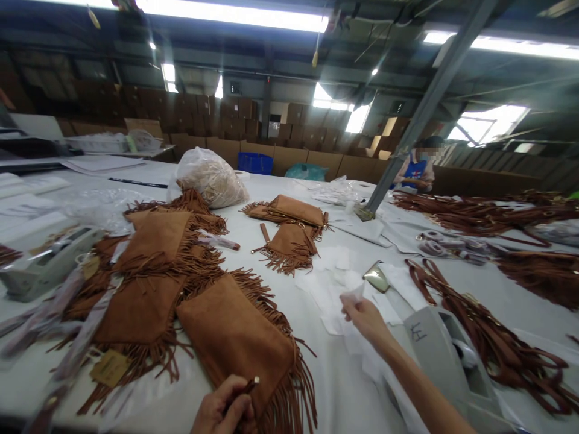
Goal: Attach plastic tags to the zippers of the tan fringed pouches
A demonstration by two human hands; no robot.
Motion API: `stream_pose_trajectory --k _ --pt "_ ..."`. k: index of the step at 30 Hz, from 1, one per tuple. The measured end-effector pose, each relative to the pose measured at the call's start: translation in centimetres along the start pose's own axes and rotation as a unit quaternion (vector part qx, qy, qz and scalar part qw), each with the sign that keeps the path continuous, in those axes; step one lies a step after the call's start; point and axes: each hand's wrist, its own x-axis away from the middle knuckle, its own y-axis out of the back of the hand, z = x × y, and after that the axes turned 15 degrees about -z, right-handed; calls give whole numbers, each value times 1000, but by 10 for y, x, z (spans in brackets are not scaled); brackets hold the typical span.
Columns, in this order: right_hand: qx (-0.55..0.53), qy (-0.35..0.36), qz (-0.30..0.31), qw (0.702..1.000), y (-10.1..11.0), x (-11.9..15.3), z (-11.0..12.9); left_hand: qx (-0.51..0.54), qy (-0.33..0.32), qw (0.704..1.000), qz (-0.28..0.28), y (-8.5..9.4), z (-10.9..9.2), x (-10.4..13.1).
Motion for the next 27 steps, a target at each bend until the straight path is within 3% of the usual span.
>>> stream_pose_trajectory --k 3,7,10,15,18,21,23,27 --pt "59 97 82 990 -24 66 24 19 -26 999 26 7 -12 -3" --pt "285 296 203 889 -44 143 61 74 0 996 50 14 -22 -6" --pt "339 335 236 846 -54 175 79 117 24 991 60 17 -19 -6" --pt "325 336 286 836 -53 184 85 160 53 985 27 17 -14 -5" --pt "183 320 313 876 -32 169 84 168 65 984 13 16 -16 -5" --pt "39 256 318 912 -18 153 83 162 65 984 33 17 -17 -4" --pt "-3 216 344 914 -21 150 81 154 60 985 43 17 -18 -4" --pt "-20 143 419 896 -46 159 72 143 46 987 51 19 -17 -4"
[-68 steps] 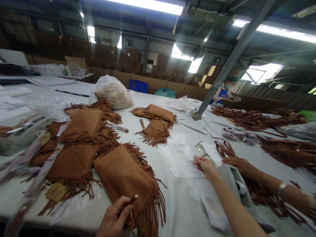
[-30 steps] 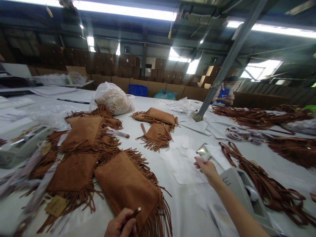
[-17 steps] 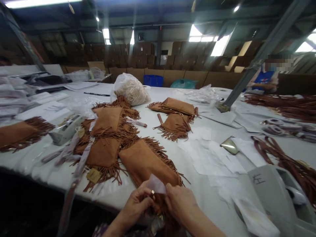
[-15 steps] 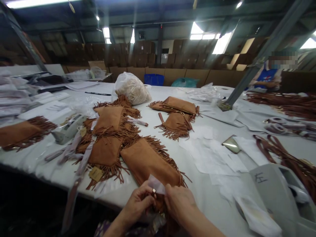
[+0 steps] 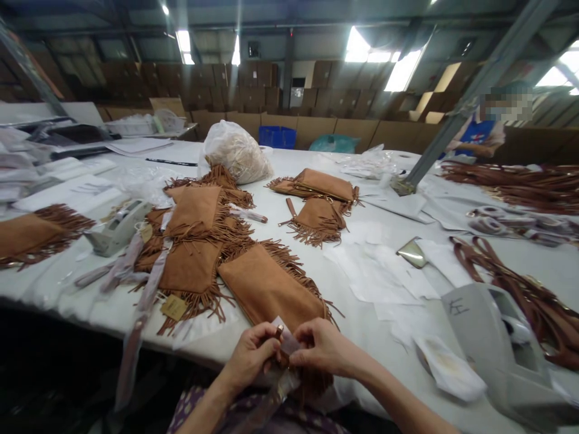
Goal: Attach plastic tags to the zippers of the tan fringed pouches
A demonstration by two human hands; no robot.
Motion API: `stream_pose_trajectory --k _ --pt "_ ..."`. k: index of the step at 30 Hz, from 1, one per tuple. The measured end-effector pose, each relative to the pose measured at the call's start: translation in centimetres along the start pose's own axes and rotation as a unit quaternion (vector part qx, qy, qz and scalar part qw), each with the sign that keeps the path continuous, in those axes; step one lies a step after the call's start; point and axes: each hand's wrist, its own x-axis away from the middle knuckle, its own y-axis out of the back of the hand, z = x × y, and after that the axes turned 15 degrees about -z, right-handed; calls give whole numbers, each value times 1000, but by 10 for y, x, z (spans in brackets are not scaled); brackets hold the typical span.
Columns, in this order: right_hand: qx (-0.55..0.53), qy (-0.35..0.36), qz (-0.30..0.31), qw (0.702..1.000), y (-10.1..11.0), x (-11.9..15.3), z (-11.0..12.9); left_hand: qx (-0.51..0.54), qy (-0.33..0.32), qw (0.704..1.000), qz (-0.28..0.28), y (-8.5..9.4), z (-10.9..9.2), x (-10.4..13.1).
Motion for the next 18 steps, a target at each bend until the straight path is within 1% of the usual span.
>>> stream_pose_trajectory --k 2,3,5,6,7,9,11,12,13,15,18 --pt "-40 -26 0 999 -9 -5 -5 -3 -17 1000 -1 1 0 0" --pt "-76 -36 -8 996 -12 -7 -8 -3 -27 1000 -5 1 -1 -1" --pt "-188 -64 -31 980 -13 -8 -12 -5 -40 999 -14 0 -1 -1" --pt "-255 -89 -46 962 -13 -8 -14 -8 -41 999 -15 0 -1 -1" --pt "-321 -120 -62 937 -13 -7 -15 -11 -42 999 -18 -1 -1 0" --pt "-429 -192 -86 878 -16 -5 -17 -21 -50 998 -30 -3 -1 0" --pt "-497 -249 -104 825 -22 -3 -17 -34 -58 997 -48 -6 -1 1" --pt "-519 -267 -113 804 -25 -2 -17 -45 -63 996 -53 -7 -2 1" --pt "-536 -278 -122 788 -29 -2 -16 -58 -71 994 -56 -8 -3 1" --pt "-557 -287 -141 766 -35 -3 -12 -90 -98 989 -61 -9 -5 2" --pt "-569 -285 -160 755 -39 -6 -7 -129 -138 979 -76 -11 -8 3"
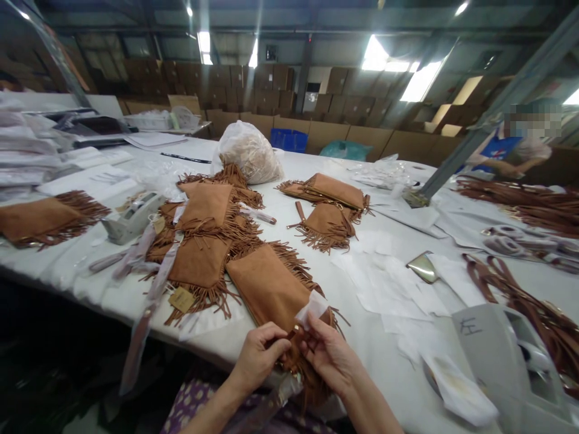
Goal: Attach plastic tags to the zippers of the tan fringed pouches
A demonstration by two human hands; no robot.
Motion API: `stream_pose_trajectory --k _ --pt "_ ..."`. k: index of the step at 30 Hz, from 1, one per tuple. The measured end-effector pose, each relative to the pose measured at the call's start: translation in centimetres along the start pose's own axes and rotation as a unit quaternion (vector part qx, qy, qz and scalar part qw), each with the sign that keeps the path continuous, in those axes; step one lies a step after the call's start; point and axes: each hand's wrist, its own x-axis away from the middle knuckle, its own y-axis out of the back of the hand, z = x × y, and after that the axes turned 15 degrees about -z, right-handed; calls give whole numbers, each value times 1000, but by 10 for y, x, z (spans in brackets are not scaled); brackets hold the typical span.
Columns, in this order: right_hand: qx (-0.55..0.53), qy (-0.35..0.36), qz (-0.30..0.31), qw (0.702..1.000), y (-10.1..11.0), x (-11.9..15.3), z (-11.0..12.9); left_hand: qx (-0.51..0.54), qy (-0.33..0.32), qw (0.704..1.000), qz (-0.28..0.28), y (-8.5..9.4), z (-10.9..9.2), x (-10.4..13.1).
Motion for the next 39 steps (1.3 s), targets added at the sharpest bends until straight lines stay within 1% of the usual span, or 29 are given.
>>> stream_pose_trajectory --k 3,9,15,22,25,29,32,34,36,39 --pt "2 12 -2 1000 -4 3 1 -16 -6 1000 -15 -1 0 1" --pt "25 34 3 999 -3 8 6 -24 1 999 -33 -4 0 1" --pt "68 114 28 991 -5 10 5 -28 1 999 -32 -4 -1 1" --pt "128 166 38 977 -4 10 -2 -44 -20 998 -45 -3 1 2" --pt "187 209 26 959 -1 8 -6 -42 -13 998 -43 -3 -1 2" --pt "276 279 12 920 3 9 -10 -37 -9 999 -38 -3 -5 1" --pt "313 312 0 897 4 11 -14 -50 -20 998 -36 -1 -7 0" --pt "329 319 -7 889 5 11 -16 -56 -29 997 -35 0 -7 1" --pt "332 314 1 889 5 12 -16 -51 -36 998 -29 2 -6 1" --pt "301 269 33 914 5 12 -12 -36 -48 998 -14 4 -3 2"
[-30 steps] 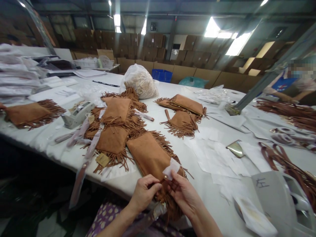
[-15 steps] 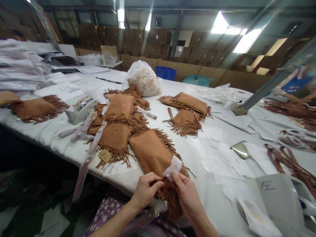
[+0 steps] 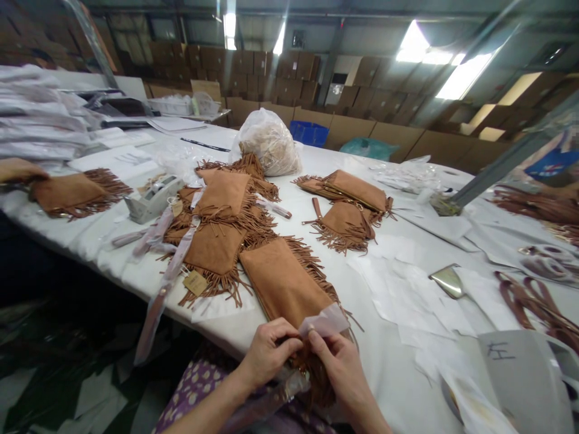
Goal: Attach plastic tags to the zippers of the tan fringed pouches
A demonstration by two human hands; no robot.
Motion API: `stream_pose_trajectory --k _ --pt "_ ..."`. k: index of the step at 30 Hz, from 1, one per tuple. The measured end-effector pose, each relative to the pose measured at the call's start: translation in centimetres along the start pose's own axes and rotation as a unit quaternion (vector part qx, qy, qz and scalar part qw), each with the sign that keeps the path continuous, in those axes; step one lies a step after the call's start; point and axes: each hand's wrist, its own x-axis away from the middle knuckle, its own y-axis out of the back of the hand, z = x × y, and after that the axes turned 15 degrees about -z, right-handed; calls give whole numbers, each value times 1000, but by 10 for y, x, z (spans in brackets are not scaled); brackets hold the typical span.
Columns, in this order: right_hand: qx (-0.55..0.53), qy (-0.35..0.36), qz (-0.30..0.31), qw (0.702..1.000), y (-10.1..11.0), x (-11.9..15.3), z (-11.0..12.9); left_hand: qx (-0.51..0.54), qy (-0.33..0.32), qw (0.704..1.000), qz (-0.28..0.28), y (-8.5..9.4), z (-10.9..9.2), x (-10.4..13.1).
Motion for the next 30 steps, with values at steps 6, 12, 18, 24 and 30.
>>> stream_pose_trajectory --k 6,12,18,24,30 --pt "-22 -31 19 999 6 -4 4 26 17 999 17 0 3 0" --pt "17 16 -7 1000 5 -5 -5 64 28 997 40 -2 4 0" --pt "77 76 -24 994 2 -2 -9 50 34 997 38 -2 0 0" --pt "97 95 -22 991 7 1 -9 57 36 997 23 -2 -2 -1" --pt "78 86 -62 991 13 4 -17 78 20 996 37 1 3 2"
